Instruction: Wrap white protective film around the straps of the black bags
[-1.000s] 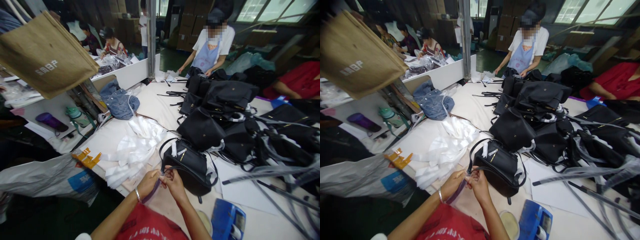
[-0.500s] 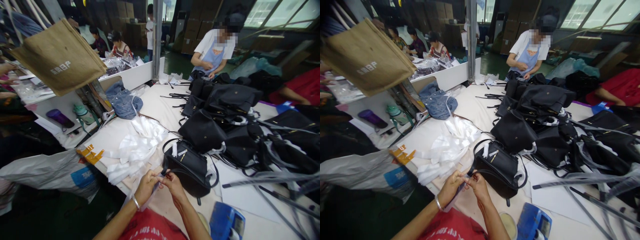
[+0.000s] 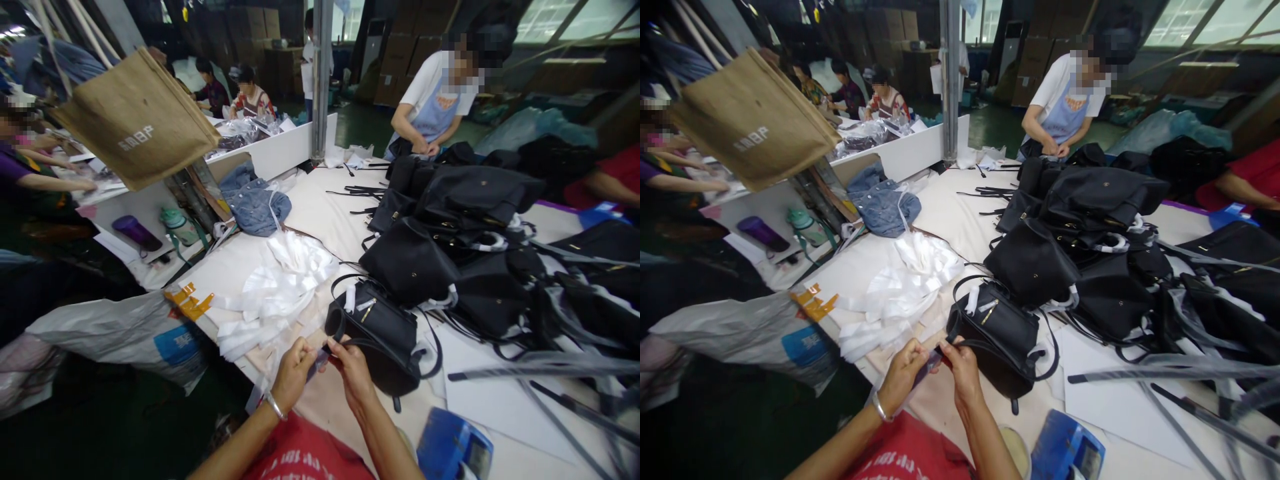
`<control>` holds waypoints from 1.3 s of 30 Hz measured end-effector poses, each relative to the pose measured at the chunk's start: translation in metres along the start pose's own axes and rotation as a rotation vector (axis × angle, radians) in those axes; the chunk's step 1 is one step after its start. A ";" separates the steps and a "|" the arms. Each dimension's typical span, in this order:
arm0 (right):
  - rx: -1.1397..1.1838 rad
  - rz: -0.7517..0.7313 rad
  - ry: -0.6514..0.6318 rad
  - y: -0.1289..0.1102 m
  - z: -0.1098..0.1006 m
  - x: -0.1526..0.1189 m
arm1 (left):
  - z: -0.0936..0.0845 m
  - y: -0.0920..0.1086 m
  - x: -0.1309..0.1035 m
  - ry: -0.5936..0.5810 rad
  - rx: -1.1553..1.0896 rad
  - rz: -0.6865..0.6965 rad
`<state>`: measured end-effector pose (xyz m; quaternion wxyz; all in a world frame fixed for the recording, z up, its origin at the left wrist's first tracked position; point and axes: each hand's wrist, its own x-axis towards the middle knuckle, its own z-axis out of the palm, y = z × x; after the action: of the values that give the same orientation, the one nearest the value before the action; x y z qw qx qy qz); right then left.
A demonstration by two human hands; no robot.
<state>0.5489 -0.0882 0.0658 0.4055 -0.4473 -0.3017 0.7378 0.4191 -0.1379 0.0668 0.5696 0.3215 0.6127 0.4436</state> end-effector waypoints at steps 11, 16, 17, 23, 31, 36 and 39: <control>-0.143 -0.102 0.104 0.010 -0.015 -0.016 | 0.017 0.006 -0.020 0.037 0.190 0.112; -0.111 -0.109 -0.067 -0.005 -0.018 -0.044 | 0.028 0.030 -0.038 0.000 0.172 0.157; -0.108 -0.090 -0.116 -0.008 -0.020 -0.050 | 0.030 0.036 -0.042 -0.022 0.190 0.172; -0.145 -0.023 -0.066 -0.011 -0.041 -0.074 | 0.044 0.054 -0.059 -0.162 0.109 0.113; 0.077 0.060 -0.261 -0.029 -0.033 -0.102 | 0.011 0.089 -0.081 -0.521 -0.135 -0.244; 0.326 0.091 -0.211 -0.029 -0.004 -0.094 | -0.056 0.127 -0.100 -0.536 -0.102 -0.419; 0.251 0.090 -0.222 -0.029 0.006 -0.084 | -0.079 0.129 -0.111 -0.479 -0.036 -0.395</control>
<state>0.5756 -0.1474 0.1269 0.3888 -0.3220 -0.2300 0.8320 0.3429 -0.2003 0.2265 0.7785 0.2814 0.5038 0.2467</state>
